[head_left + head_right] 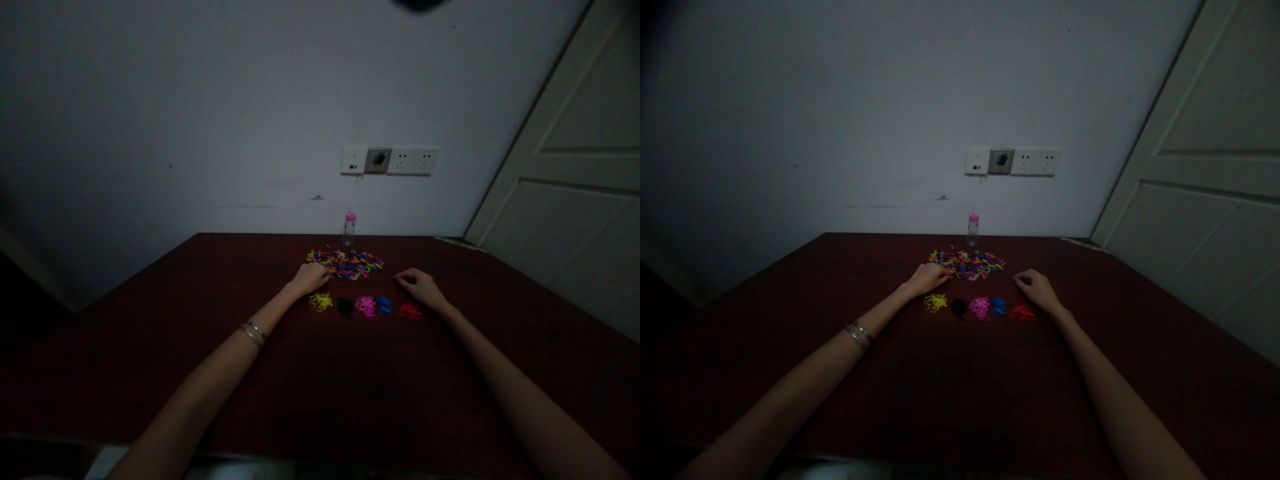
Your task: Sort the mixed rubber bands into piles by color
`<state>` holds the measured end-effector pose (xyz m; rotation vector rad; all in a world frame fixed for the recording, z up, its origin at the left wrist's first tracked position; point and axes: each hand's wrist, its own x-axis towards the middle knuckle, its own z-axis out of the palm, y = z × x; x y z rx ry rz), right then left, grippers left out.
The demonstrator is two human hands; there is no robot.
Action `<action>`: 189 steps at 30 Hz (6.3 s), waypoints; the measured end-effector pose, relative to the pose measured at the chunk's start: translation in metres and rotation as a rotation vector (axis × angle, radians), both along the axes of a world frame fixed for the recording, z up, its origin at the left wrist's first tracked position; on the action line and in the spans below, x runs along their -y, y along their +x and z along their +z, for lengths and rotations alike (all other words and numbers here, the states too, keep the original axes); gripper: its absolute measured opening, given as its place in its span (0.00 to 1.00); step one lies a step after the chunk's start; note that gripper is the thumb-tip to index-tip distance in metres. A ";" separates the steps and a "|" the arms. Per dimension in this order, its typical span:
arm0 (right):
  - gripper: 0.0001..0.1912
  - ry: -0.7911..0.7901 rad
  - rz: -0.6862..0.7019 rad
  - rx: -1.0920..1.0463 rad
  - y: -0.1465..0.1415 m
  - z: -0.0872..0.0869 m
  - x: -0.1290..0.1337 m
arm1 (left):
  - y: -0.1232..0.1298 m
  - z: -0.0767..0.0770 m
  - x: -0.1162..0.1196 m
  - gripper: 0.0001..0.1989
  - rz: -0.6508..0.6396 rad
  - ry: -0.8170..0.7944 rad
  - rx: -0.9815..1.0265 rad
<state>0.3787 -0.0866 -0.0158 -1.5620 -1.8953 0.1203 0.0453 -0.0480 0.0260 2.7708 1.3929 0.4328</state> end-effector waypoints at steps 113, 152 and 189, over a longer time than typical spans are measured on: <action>0.15 -0.175 -0.121 0.456 -0.046 0.041 -0.025 | -0.075 -0.015 -0.042 0.13 0.353 -0.177 0.671; 0.07 0.008 0.594 0.326 -0.179 0.061 0.045 | -0.074 -0.022 -0.049 0.14 0.346 -0.191 0.707; 0.21 -0.025 -0.147 0.341 0.016 -0.005 -0.011 | -0.068 -0.017 -0.040 0.14 0.220 -0.122 0.455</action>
